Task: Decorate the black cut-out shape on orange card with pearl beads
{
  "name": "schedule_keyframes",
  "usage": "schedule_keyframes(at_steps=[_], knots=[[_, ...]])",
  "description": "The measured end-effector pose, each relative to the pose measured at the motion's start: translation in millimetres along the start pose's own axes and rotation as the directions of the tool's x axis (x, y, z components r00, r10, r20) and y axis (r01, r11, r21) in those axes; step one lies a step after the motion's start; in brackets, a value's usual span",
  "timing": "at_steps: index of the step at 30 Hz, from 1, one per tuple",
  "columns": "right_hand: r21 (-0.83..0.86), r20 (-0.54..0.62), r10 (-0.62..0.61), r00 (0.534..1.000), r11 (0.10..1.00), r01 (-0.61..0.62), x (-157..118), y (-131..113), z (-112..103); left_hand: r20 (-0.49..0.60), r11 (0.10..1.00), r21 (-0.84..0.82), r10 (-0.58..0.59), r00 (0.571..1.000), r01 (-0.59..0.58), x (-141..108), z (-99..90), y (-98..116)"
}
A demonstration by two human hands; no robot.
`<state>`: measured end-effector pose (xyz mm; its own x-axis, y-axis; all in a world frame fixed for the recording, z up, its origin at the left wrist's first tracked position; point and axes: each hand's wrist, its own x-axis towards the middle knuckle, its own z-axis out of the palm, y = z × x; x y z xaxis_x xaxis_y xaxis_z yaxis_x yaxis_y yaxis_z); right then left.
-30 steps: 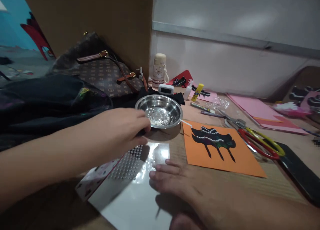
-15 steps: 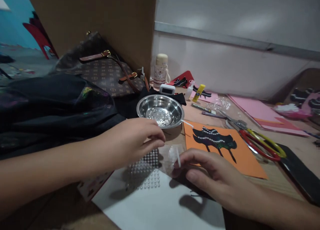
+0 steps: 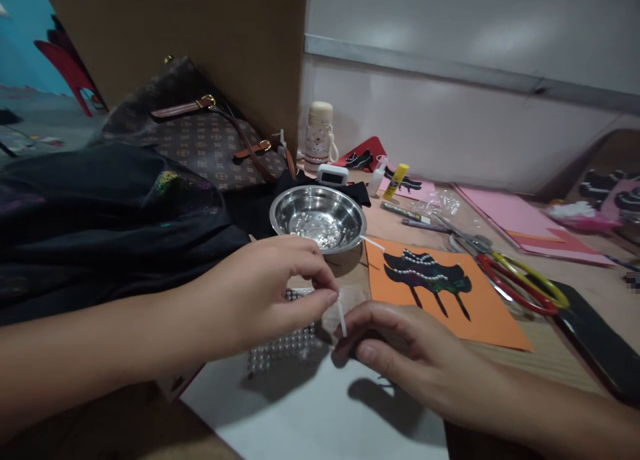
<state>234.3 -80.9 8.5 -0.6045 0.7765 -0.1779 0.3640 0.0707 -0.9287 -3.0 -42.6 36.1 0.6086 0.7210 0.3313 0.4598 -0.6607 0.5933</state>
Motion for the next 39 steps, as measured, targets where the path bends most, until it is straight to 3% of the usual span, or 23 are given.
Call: schedule_keyframes(at_steps=[6,10,16,19,25,30,32,34,35,36,37,39], knots=[[-0.051,-0.001,0.004,1.000,0.999,-0.004,0,3,1,0.006,0.993,0.092,0.070,0.998,-0.070,0,3.9,-1],[-0.064,0.018,0.007,1.000,0.998,-0.005,0,4,2,-0.012,0.957,0.212,0.206,0.978,-0.199,2,9.1,-3],[0.097,0.020,0.036,0.999,0.995,-0.038,4,-1,0,0.029,0.723,0.548,0.485,0.874,-0.420,-5,7.0,-2],[0.203,0.055,0.056,0.997,0.977,-0.066,7,-3,-3,0.048,0.678,0.571,0.535,0.844,-0.462,-11,4.4,1],[0.266,0.023,0.133,0.991,0.955,-0.134,11,-2,-9,-0.094,0.868,0.368,0.390,0.916,-0.332,-4,5.9,2],[0.239,0.057,0.134,0.989,0.960,-0.144,12,-1,-11,-0.130,0.899,0.320,0.356,0.926,-0.301,-2,1.5,5],[0.187,-0.053,0.080,0.995,0.980,-0.069,11,2,-11,-0.127,0.956,0.195,0.245,0.961,-0.218,-2,1.0,4],[-0.057,-0.220,-0.112,0.969,0.993,0.101,9,7,-12,-0.067,0.998,-0.012,0.063,0.996,-0.064,0,2.5,2],[-0.254,-0.246,-0.282,0.927,0.942,0.219,8,9,-13,-0.006,0.994,-0.105,-0.032,0.999,0.031,2,3.7,1],[-0.463,-0.196,-0.468,0.862,0.819,0.339,7,10,-14,0.067,0.977,-0.171,-0.120,0.990,0.130,4,4.9,0],[-0.641,-0.081,-0.622,0.779,0.631,0.438,6,11,-16,0.140,0.951,-0.210,-0.200,0.970,0.227,6,6.1,-1],[-0.813,0.186,-0.768,0.613,0.230,0.535,5,9,-18,0.268,0.887,-0.245,-0.326,0.906,0.392,10,7.9,-2]])
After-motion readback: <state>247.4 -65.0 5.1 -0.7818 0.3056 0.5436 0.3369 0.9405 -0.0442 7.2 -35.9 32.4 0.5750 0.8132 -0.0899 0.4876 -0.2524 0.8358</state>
